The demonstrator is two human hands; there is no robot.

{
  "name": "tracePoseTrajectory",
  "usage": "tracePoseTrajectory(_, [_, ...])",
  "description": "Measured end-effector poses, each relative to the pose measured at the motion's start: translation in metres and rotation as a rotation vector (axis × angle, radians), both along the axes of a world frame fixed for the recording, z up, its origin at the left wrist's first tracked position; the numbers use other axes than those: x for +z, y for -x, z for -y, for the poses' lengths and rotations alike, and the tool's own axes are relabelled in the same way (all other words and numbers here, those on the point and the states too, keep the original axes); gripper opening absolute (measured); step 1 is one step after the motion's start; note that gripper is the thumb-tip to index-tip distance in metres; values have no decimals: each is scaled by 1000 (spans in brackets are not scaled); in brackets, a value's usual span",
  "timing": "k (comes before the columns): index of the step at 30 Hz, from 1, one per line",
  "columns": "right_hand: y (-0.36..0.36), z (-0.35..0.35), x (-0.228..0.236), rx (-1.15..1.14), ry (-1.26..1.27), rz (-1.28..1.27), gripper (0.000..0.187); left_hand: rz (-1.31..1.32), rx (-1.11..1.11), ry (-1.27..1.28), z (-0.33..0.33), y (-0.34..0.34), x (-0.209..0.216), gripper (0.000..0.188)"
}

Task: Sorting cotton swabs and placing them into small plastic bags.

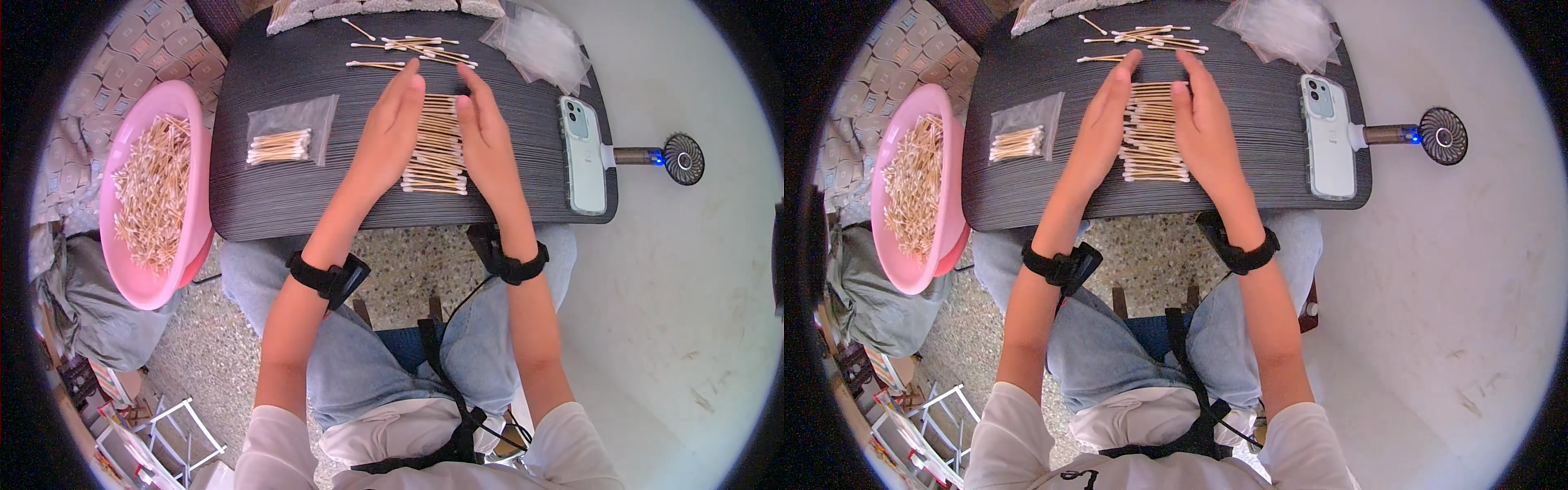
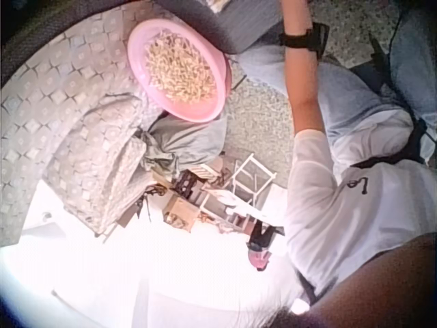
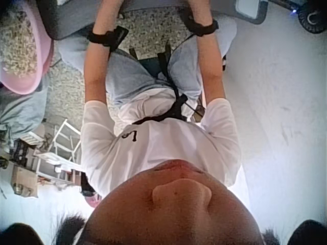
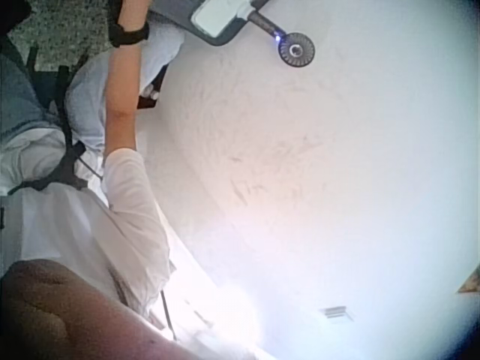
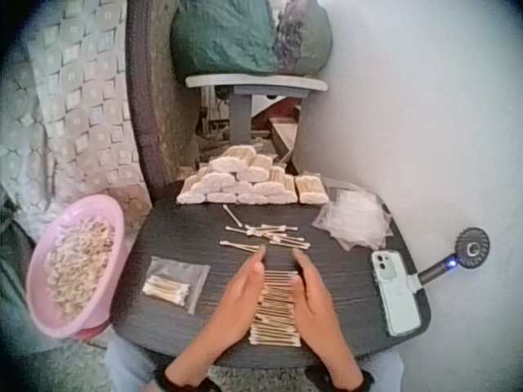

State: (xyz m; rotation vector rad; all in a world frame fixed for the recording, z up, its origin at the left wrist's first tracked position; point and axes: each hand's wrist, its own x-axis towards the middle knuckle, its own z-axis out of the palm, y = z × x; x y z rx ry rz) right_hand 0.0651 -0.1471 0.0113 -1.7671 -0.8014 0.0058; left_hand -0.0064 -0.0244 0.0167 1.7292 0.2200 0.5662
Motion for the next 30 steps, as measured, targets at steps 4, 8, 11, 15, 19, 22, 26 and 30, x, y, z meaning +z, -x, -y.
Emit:
tracePoseTrajectory(4, [0, -6, -1, 64, -45, -48, 44, -6, -73, 254, 2, -1, 1, 64])
tracePoseTrajectory(8, [-6, -7, -1, 31, -68, 6, 43, 102, -25, 367, -1, -3, -3, 63])
tracePoseTrajectory(11, [-4, -13, -3, 74, -80, 0, 41, 57, -70, 341, 1, -4, -3, 62])
tracePoseTrajectory(15, [-8, -4, 0, 44, -80, -10, 40, 65, 4, 151, -4, 9, 1, 59])
tracePoseTrajectory(19, [2, 22, -1, -9, 135, 212, 37, 12, 55, -484, -8, 30, -6, 56])
tracePoseTrajectory(22, [4, 26, 0, 36, 270, 319, 36, -153, 27, -984, -3, 39, -5, 54])
tracePoseTrajectory(26, [6, 25, -4, 37, 395, 463, 37, -191, 55, -1069, -1, 39, -7, 54])
tracePoseTrajectory(30, [8, 23, -3, 26, 397, 460, 38, -229, 59, -1051, -3, 38, -10, 54])
